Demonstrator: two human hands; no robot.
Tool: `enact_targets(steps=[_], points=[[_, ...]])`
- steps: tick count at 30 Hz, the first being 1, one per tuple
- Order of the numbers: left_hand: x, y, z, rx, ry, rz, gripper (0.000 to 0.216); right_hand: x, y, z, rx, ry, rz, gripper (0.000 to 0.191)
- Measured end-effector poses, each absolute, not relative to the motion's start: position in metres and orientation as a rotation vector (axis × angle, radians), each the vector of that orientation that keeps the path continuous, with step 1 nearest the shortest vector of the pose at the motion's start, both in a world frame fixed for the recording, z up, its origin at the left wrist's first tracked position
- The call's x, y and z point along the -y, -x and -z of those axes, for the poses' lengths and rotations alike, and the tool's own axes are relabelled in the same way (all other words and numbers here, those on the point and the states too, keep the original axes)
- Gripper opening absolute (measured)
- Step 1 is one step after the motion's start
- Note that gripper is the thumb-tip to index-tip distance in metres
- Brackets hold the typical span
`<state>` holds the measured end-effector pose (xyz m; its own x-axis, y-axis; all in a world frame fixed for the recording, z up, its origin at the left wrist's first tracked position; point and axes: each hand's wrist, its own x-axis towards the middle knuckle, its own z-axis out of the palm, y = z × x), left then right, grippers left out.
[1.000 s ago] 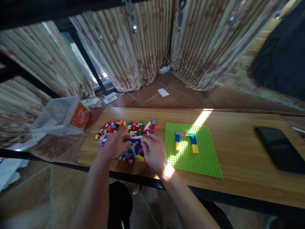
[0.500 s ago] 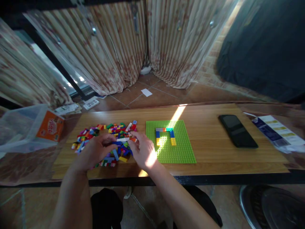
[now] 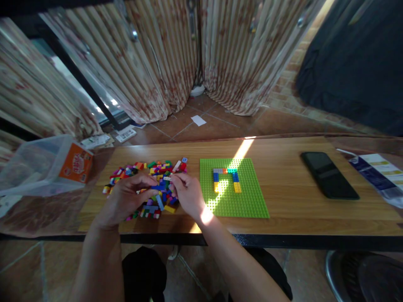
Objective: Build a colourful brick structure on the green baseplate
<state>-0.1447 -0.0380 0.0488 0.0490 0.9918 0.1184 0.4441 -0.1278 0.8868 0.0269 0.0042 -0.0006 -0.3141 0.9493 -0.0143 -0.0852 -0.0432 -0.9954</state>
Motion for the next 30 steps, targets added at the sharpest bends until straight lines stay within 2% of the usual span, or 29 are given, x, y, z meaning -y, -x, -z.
enact_targets(steps=[3, 9, 16, 22, 30], points=[[0.039, 0.152, -0.044, -1.486, -1.611, -0.987, 0.013, -0.003, -0.023, 0.004, 1.541, 1.038, -1.251, 0.020], [0.041, 0.160, -0.044, -1.492, -1.642, -0.959, 0.013, 0.003, -0.018, -0.004, 1.815, 0.924, -1.008, 0.029], [0.037, 0.142, -0.049, -1.467, -1.716, -0.989, 0.010, -0.001, -0.026, -0.006, 1.596, 0.877, -1.365, 0.024], [0.034, 0.129, -0.050, -1.394, -1.530, -1.015, 0.024, -0.004, -0.027, -0.007, 1.353, 0.905, -1.436, 0.015], [0.035, 0.131, -0.045, -1.359, -1.434, -1.007, 0.020, -0.010, -0.024, -0.004, 1.281, 0.994, -1.521, 0.019]])
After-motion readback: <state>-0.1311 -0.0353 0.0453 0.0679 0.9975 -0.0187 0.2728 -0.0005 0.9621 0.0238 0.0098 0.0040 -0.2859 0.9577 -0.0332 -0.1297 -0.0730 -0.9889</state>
